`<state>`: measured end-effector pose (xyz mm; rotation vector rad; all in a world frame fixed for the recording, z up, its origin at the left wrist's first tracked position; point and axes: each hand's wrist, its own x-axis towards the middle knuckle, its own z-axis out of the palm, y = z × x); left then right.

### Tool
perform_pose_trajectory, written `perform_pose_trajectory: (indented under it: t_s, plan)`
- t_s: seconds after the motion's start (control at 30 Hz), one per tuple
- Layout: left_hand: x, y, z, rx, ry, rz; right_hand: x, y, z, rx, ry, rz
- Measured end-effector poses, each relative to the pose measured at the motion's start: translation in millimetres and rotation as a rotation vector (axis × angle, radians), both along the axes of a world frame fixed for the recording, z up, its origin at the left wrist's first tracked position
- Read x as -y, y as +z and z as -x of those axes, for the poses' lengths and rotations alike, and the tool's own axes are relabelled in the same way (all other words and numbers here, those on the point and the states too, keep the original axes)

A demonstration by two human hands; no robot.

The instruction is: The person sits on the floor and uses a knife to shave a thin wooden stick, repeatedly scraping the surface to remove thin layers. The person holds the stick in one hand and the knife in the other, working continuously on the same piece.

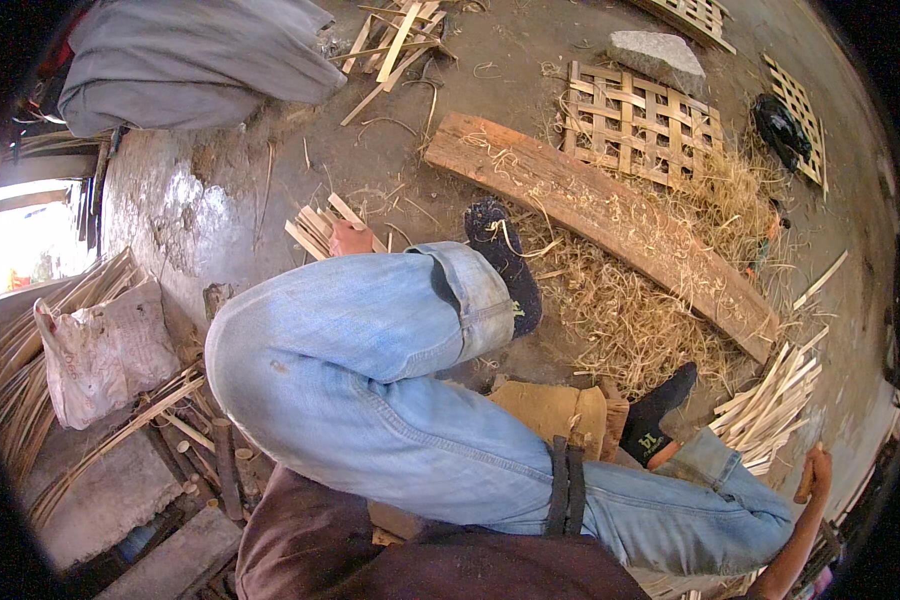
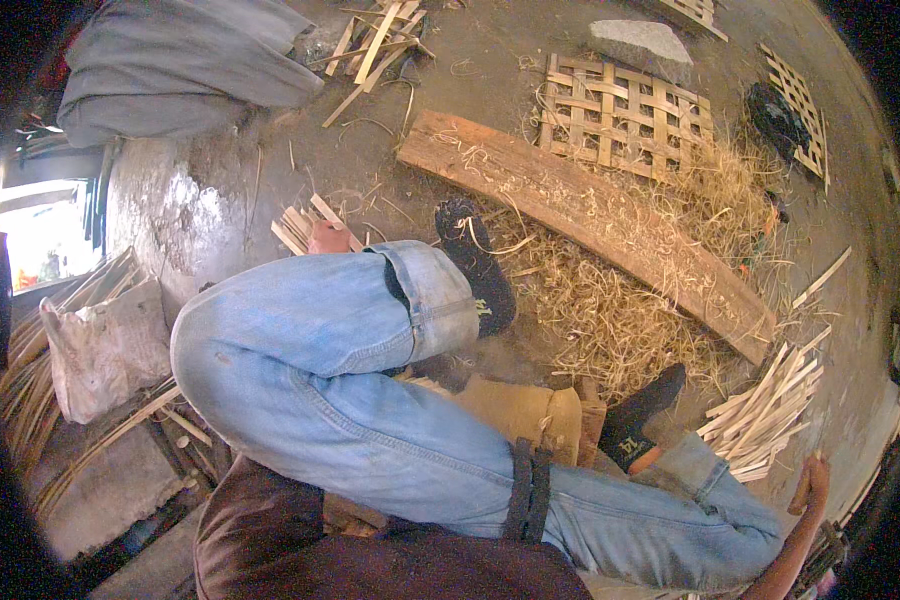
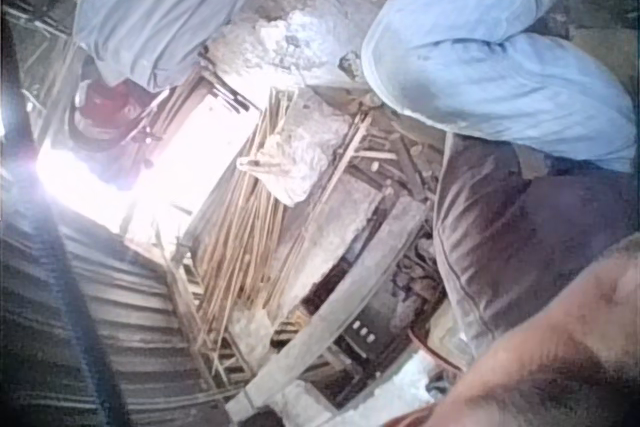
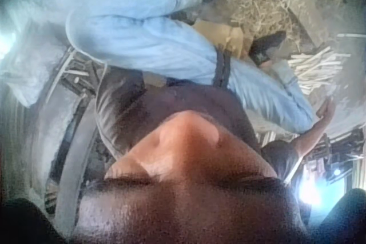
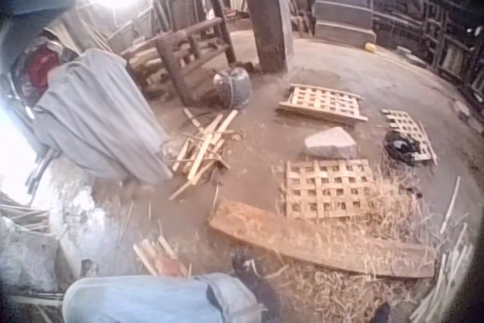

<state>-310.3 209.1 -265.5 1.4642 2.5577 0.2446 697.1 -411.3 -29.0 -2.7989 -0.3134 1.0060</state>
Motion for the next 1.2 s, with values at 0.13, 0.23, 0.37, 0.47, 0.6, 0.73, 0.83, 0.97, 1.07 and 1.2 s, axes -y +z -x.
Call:
perform_pose_trajectory:
  t_s: [0.13, 0.23, 0.37, 0.47, 0.6, 0.73, 0.83, 0.97, 1.07, 1.2]
  plan:
    - [0.9, 3.5, -21.8, -0.151, -0.071, 0.044, 6.1, 3.5, 22.3, 0.012, -0.036, -0.077]
    - [-3.8, -2.1, 13.4, -0.127, -0.092, 0.120, -23.6, 15.0, 24.3, 0.096, 0.032, 0.028]
    - [4.3, 0.4, -25.4, -0.228, -0.122, -0.077, -27.7, 24.1, 47.0, 0.121, -0.013, 0.010]
    - [9.2, 3.0, -25.8, -0.275, -0.101, -0.152, -38.0, 31.2, 53.2, 0.077, 0.016, 0.050]
    - [3.7, 5.1, -10.1, -0.231, -0.071, -0.075, -43.6, 30.1, 74.3, 0.052, -0.029, 0.010]
    - [5.7, 8.9, -1.1, -0.220, -0.050, -0.043, -35.6, 16.2, 79.5, 0.022, -0.123, -0.083]
    - [1.2, 7.5, -8.2, -0.178, -0.049, -0.035, -15.2, 27.8, 65.2, -0.080, -0.049, 0.008]
    - [0.8, 13.8, 3.8, -0.148, -0.030, -0.022, -9.6, 19.1, 61.2, 0.034, -0.051, 0.040]
    - [0.5, 35.6, 24.9, 0.046, -0.020, -0.084, -23.3, 8.8, 70.0, 0.016, -0.006, 0.045]
    - [-2.5, 89.4, 5.2, 1.243, 0.065, -0.326, -6.6, 9.1, 63.6, -0.099, -0.029, -0.022]
